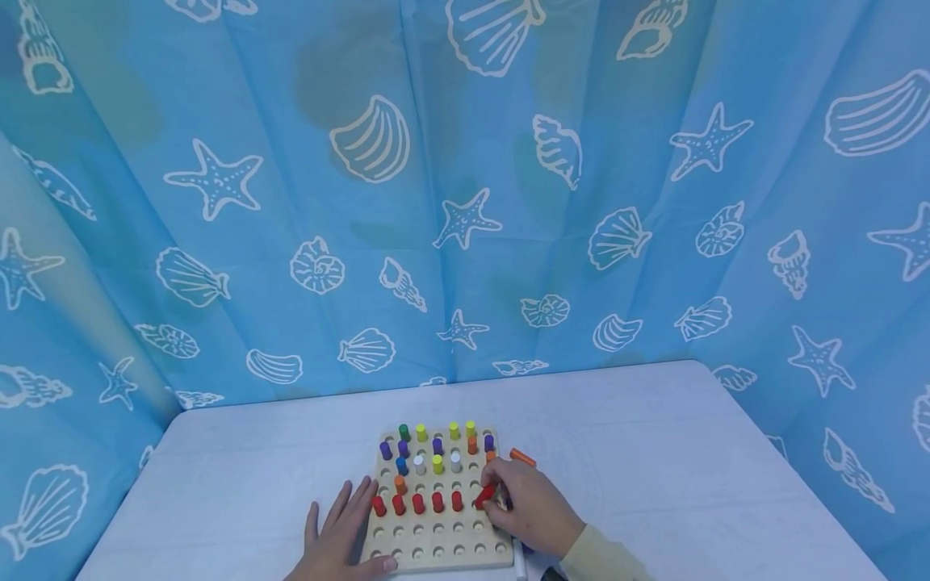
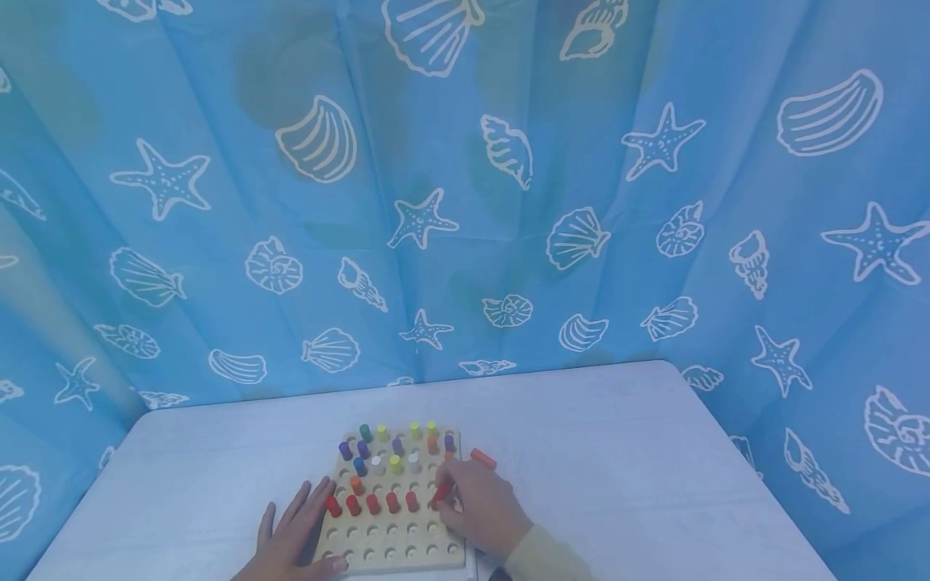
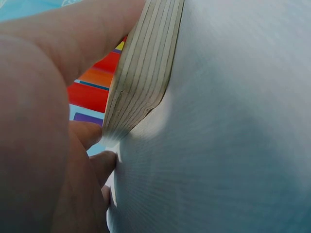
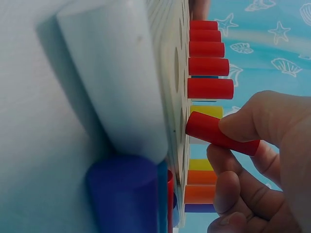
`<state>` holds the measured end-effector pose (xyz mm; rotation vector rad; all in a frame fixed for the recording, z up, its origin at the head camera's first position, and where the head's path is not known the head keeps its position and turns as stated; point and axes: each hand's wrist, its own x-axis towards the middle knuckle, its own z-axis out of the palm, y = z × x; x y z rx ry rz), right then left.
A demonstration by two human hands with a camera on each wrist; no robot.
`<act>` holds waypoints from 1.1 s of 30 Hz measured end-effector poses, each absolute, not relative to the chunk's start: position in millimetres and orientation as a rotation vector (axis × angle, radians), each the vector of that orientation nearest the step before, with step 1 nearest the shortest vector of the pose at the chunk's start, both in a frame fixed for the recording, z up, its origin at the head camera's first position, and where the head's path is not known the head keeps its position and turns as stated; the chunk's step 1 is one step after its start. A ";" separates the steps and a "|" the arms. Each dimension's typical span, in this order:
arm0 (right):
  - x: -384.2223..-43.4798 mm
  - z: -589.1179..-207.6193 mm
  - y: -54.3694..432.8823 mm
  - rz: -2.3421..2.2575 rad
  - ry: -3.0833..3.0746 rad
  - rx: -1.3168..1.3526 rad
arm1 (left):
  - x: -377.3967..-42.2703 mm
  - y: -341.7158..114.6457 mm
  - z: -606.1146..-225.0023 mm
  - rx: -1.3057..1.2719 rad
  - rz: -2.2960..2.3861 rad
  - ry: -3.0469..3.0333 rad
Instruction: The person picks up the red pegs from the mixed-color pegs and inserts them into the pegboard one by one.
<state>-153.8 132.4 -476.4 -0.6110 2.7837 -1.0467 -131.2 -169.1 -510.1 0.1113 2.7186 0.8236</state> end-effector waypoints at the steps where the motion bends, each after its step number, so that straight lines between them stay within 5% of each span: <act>1: -154.0 -476.5 132.1 -1.039 2.785 -0.605 | -131.1 -169.0 -509.9 0.113 0.824 2.720; 33: -155.8 -477.4 124.7 -0.920 2.825 -0.721 | -131.7 -169.2 -510.4 0.112 0.804 2.725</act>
